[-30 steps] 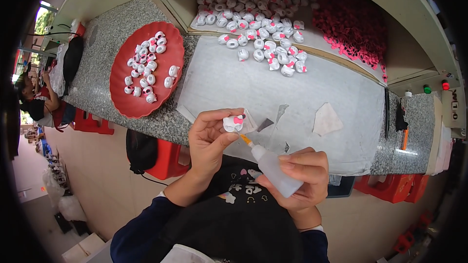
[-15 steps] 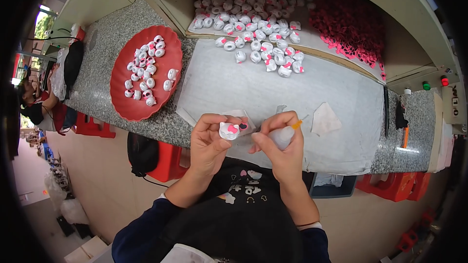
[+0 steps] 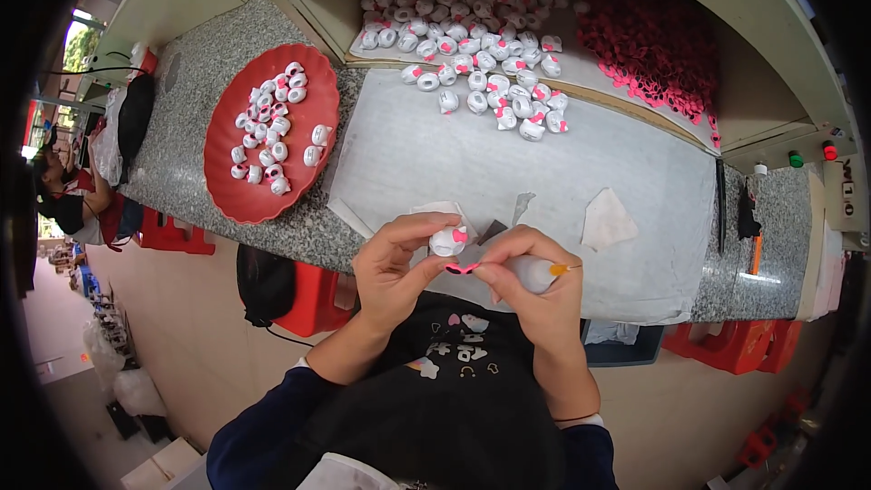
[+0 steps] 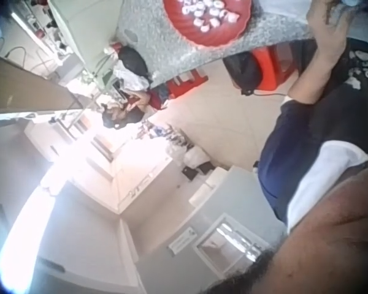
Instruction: Gluing small pink accessories onto white toy cat heads in a factory assembly line.
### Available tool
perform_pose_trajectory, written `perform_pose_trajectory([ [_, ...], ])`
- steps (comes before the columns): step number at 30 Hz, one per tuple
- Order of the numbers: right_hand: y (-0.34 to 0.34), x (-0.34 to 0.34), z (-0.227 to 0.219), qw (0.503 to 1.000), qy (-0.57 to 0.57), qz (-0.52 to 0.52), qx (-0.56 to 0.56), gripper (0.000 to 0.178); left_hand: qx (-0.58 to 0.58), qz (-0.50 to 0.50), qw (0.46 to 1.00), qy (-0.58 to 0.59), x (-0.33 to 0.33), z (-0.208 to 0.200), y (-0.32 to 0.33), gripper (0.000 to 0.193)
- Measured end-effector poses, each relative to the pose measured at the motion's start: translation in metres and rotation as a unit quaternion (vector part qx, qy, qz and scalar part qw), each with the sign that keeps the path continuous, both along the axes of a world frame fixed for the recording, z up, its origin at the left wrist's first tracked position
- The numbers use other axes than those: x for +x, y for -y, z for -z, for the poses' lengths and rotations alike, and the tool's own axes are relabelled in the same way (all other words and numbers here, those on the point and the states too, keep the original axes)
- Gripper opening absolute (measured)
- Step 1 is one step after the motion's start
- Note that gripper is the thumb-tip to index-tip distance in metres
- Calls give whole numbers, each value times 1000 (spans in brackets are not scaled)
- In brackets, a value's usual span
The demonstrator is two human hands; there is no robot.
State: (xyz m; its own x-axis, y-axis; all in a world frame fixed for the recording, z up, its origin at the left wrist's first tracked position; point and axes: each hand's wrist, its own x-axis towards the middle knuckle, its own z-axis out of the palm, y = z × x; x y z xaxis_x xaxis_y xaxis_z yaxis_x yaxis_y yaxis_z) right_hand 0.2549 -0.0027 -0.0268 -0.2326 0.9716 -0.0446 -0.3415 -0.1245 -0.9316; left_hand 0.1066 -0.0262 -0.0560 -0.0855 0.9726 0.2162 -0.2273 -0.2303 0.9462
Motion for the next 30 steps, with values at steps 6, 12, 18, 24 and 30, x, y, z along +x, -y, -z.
perform_pose_trajectory([
  [6, 1, -3, 5, 999, 46, -15, -15, 8, 60, -29, 993, -99, -1, -2, -2, 28],
  [12, 0, -3, 6, 998, 49, -10, -25, 8, 61, 33, 993, -93, -3, -2, 0, 31],
  [18, 3, -7, 16, 990, 92, 51, 95, 21, -11, 89, 992, 88, -3, -2, -1, 28],
  [24, 4, -10, 7, 996, 34, -41, 68, 34, -17, 129, 978, 161, -4, 1, -1, 22],
  [30, 5, -6, 10, 999, -4, -47, 25, 26, -52, 175, 963, 200, -6, -1, 1, 25],
])
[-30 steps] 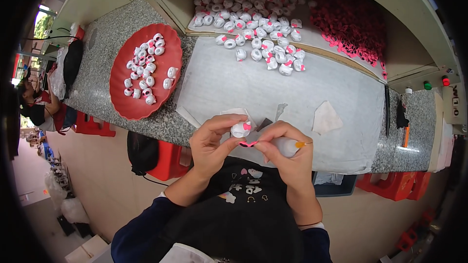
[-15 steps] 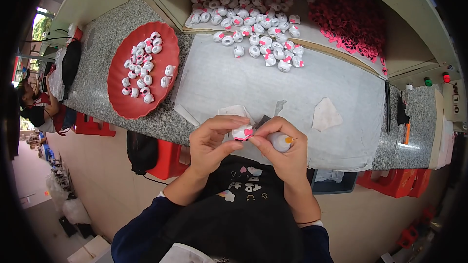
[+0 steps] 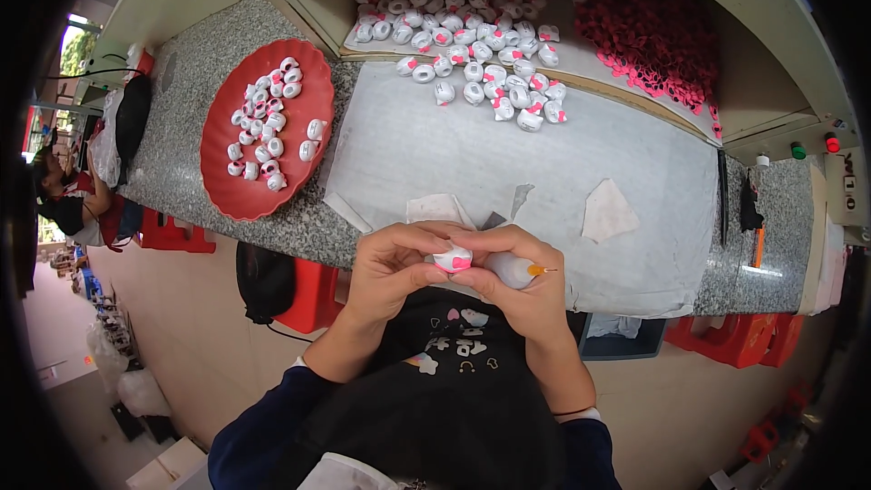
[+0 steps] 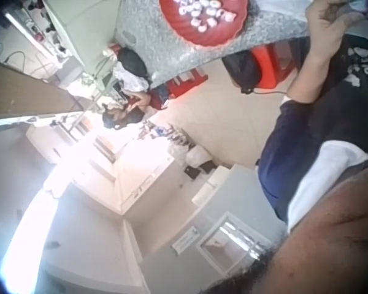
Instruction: Gluing small pink accessories onto white toy cat heads in a factory assembly line.
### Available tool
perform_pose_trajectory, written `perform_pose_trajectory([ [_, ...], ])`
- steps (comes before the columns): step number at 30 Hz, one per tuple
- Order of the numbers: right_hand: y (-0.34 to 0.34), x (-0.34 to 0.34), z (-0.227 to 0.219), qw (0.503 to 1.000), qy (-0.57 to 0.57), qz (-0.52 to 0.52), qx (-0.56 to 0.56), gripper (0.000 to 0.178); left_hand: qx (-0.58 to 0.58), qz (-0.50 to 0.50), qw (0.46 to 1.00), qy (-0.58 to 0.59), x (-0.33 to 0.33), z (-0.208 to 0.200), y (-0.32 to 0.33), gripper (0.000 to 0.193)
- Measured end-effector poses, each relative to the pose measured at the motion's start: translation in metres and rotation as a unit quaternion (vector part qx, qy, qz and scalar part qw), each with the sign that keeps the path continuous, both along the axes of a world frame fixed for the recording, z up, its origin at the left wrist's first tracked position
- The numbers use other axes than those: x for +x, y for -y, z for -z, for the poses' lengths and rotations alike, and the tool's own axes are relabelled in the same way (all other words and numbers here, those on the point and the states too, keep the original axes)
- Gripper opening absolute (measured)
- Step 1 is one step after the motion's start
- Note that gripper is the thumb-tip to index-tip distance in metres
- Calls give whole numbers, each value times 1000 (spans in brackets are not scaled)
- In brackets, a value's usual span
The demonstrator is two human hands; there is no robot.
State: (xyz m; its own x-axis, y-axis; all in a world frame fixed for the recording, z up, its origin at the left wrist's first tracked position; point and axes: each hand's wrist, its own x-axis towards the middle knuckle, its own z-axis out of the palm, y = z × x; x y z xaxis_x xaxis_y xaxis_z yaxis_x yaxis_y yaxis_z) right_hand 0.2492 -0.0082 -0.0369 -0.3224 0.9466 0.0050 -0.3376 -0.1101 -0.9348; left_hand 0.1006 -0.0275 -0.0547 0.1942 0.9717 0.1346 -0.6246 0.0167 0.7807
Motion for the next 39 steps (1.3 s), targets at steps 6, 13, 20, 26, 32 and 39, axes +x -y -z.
perform_pose_trajectory([
  [6, 2, 2, 1, 1000, 23, 5, -16, 24, 3, -22, 999, -35, -1, -1, 1, 21],
  [13, -1, 0, -2, 998, 52, 6, -41, 25, 49, -58, 986, -146, -2, -2, -3, 25],
  [20, -2, -5, -2, 997, 22, 13, -68, 21, 35, -38, 991, -120, -5, 0, -2, 29],
  [26, 6, 2, -3, 999, 21, 3, -30, 21, 89, -27, 991, -93, -2, 8, -1, 28],
  [32, -2, -20, 12, 997, -34, 11, -61, 24, -8, -51, 994, -99, -18, -3, -1, 21],
  [39, -13, -5, 14, 998, 31, 5, -56, 39, 79, -412, 644, -640, -117, -30, -47, 29],
])
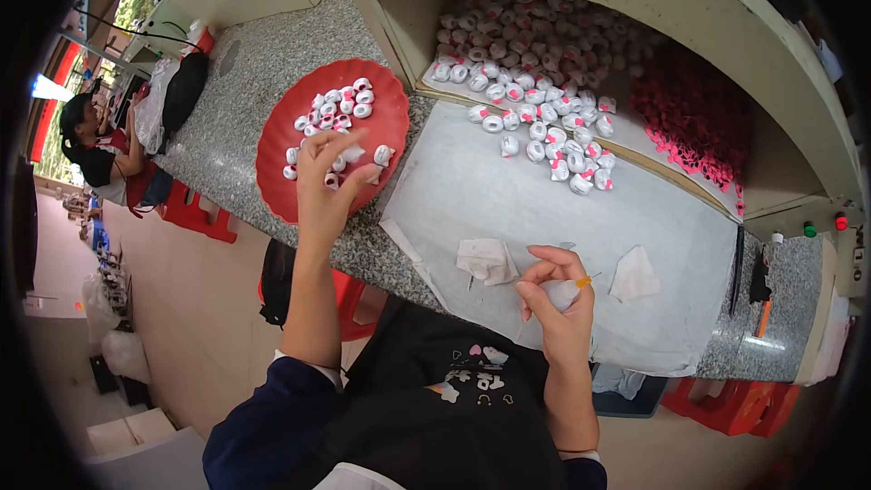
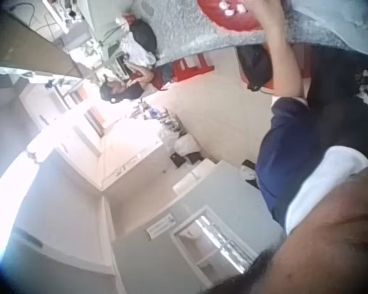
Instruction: Gluing small pink accessories onto white toy cat heads in a factory assembly line.
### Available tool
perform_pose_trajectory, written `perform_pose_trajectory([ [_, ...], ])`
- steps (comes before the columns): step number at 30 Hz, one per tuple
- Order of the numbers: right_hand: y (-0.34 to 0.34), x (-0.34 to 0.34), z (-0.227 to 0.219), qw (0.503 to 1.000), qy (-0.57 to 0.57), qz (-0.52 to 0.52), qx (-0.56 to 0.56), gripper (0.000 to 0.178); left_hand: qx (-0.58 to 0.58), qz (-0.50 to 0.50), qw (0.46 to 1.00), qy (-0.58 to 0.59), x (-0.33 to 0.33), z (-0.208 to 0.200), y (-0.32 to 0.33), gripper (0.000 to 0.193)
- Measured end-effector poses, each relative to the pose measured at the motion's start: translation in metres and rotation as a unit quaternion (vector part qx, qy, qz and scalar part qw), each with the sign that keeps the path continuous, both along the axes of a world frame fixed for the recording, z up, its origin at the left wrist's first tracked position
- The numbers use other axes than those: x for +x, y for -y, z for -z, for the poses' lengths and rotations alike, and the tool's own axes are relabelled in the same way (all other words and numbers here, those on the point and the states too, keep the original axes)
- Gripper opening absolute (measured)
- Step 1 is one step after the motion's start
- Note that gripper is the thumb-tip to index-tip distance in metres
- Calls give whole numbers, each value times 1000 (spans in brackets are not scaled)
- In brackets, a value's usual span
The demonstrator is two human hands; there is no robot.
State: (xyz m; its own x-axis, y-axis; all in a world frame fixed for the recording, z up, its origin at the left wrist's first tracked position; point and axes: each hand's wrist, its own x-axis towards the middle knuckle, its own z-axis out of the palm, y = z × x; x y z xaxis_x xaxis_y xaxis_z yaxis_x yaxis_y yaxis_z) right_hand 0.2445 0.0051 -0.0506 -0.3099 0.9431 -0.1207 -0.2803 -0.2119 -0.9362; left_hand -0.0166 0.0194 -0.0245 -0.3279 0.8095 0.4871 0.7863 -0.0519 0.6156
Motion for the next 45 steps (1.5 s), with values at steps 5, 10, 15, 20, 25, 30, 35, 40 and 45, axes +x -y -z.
perform_pose_trajectory([
  [5, 6, 5, -1, 996, -37, 75, 29, 35, -21, 157, 987, 3, 39, 18, -39, 24],
  [10, 17, 18, -7, 998, -37, 22, 49, 32, -60, 179, 974, -129, 84, 47, -87, 24],
  [15, 16, 32, -13, 995, 34, 52, 73, 37, -174, 225, 959, 7, 82, 28, -65, 21],
  [20, 7, 37, -26, 980, -23, 161, 116, 30, -90, 308, 731, 602, 97, 26, -11, 19],
  [25, 5, 29, -39, 950, -133, 254, 123, 34, -93, 331, 676, 652, 112, 32, 22, 23],
  [30, 16, 20, -37, 924, 11, 271, 271, 37, -65, 339, 629, 697, 123, 28, 36, 27],
  [35, 28, 13, -33, 882, 110, 235, 394, 41, -57, 306, 656, 688, 122, 22, 42, 34],
  [40, 33, 10, -34, 882, 95, 217, 407, 42, -54, 315, 663, 677, 121, 24, 45, 35],
  [45, 33, 11, -36, 886, 100, 205, 403, 43, -44, 339, 647, 682, 120, 26, 45, 36],
])
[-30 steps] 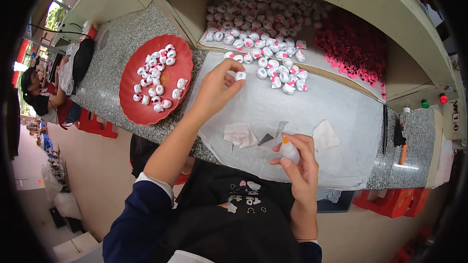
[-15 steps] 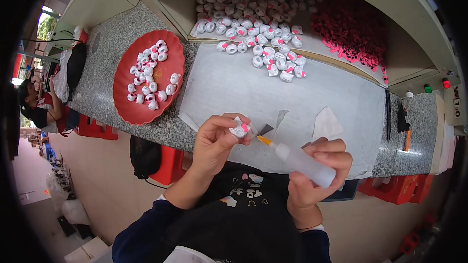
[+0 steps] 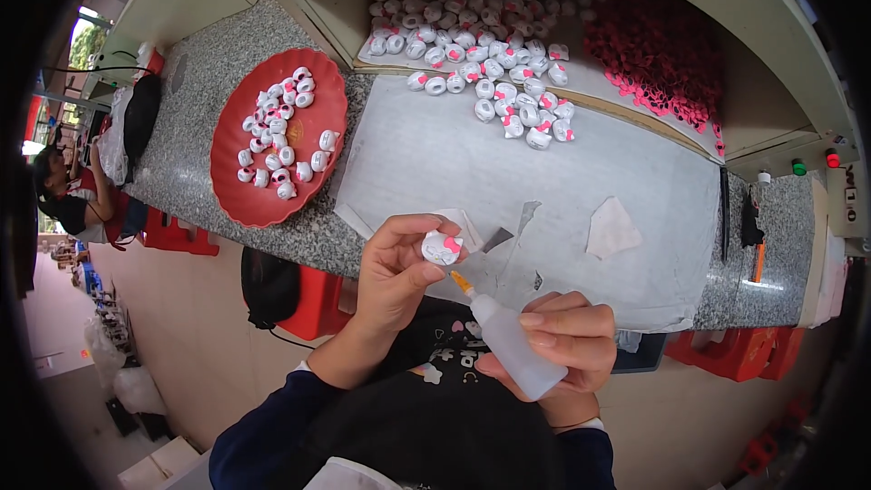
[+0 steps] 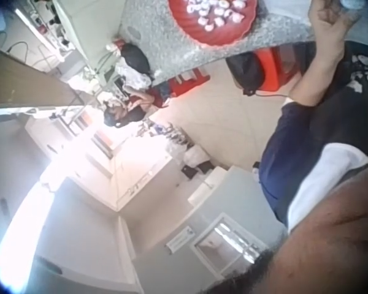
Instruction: Gluing small pink accessories onto white toy cat heads in a factory assembly line.
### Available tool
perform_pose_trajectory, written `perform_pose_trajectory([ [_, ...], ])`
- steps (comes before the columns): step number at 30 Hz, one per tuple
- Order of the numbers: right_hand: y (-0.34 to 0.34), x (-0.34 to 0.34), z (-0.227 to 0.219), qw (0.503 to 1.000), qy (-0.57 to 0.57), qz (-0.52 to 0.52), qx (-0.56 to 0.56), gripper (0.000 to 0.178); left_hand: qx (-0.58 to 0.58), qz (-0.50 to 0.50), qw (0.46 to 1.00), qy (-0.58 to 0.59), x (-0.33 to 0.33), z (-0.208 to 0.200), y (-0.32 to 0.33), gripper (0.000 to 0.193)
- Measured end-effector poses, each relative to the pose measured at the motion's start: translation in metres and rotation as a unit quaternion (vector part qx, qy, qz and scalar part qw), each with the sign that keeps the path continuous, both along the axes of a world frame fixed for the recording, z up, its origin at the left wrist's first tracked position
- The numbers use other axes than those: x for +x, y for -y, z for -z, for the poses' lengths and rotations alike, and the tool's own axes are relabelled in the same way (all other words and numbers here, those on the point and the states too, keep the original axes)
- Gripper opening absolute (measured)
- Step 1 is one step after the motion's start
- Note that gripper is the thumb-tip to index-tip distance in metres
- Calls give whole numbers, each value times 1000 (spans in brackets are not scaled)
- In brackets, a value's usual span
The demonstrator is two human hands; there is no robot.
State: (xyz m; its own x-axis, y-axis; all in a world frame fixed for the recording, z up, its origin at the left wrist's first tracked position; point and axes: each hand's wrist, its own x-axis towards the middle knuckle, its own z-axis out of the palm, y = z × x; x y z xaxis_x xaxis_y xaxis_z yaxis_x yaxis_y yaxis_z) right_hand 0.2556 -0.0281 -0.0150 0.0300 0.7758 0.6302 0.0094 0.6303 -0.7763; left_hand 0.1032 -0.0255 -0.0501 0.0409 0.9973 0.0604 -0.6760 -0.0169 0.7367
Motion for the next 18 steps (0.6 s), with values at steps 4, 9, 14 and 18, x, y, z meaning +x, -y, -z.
perform_pose_trajectory([
  [4, 0, -1, 0, 1000, 0, -2, -2, 43, 20, 16, 1000, 13, 0, 1, 0, 36],
  [9, 2, -3, 3, 1000, -19, 23, -9, 43, 23, 17, 1000, 3, -1, 2, 0, 36],
  [14, 2, -3, 3, 1000, -24, 8, -3, 40, 26, 19, 999, -2, -2, 4, 0, 36],
  [18, -2, -1, 0, 1000, -11, -14, 23, 37, 2, 11, 1000, -2, 0, 0, 1, 35],
])
